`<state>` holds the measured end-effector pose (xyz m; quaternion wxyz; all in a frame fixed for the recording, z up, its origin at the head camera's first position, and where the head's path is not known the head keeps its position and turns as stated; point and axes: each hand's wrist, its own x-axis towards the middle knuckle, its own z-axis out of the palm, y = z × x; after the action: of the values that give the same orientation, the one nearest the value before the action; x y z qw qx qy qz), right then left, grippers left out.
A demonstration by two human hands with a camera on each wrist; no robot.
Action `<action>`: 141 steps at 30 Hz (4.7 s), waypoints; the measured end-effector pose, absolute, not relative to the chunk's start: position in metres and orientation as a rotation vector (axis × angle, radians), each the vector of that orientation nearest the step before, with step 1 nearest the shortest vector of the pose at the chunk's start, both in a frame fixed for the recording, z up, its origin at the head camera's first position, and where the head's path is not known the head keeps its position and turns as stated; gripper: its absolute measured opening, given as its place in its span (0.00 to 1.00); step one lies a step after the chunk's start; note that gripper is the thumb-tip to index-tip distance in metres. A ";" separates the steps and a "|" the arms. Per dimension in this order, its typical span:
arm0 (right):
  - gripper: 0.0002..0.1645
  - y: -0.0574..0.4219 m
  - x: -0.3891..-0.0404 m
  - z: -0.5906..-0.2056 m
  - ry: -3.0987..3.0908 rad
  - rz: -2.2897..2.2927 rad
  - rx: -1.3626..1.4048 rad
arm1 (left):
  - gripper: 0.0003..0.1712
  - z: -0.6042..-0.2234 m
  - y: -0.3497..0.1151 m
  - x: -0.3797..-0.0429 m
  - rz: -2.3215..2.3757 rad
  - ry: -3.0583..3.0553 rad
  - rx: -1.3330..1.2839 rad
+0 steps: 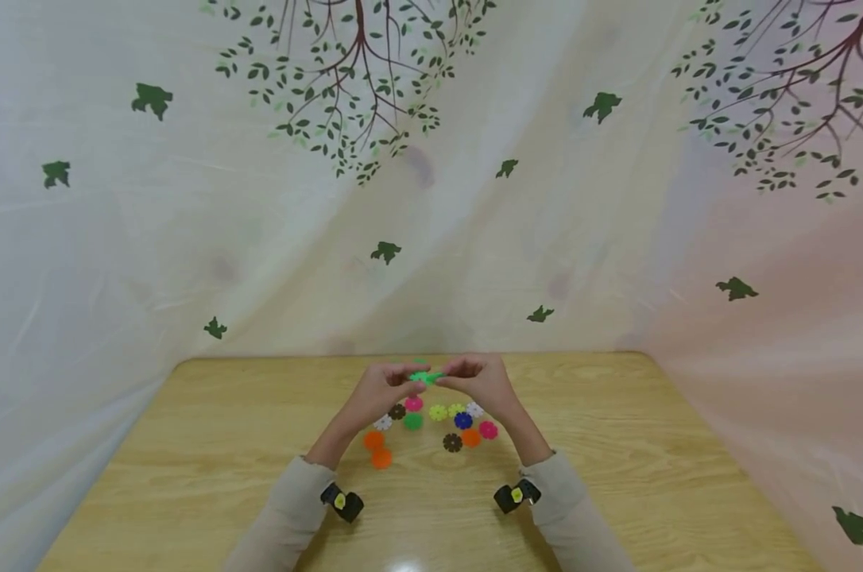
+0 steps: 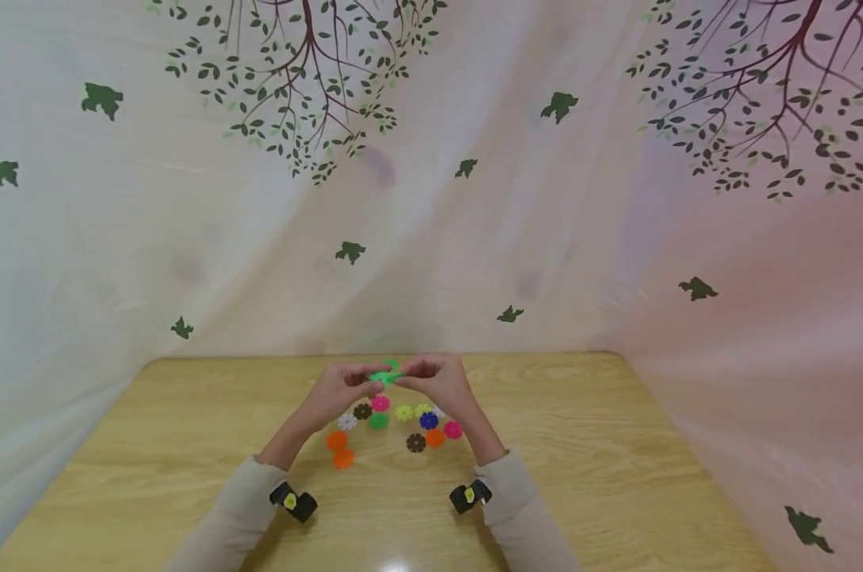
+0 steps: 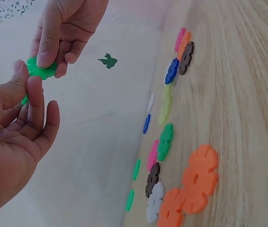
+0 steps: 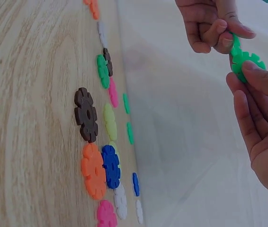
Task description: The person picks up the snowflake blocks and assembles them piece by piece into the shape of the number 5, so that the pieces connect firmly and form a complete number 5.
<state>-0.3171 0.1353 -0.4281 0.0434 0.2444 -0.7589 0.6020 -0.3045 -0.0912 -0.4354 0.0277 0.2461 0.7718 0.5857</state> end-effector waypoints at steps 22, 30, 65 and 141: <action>0.04 0.136 -0.313 -0.425 -2.296 1.853 0.812 | 0.22 -0.439 -0.089 -0.303 1.872 2.288 0.779; 0.07 0.140 -0.314 -0.422 -2.428 1.810 0.828 | 0.23 -0.436 -0.091 -0.304 1.864 2.271 0.827; 0.14 0.158 -0.319 -0.443 -2.975 1.214 1.343 | 0.18 -0.446 -0.109 -0.319 1.856 2.320 0.815; 0.13 0.150 -0.333 -0.435 -2.454 2.071 0.750 | 0.18 -0.452 -0.108 -0.316 1.828 2.344 0.790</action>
<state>-0.3331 0.1504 -0.4351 -0.0779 0.2267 -0.7420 0.6260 -0.3164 -0.1076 -0.4523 0.0328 0.2568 0.7617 0.5940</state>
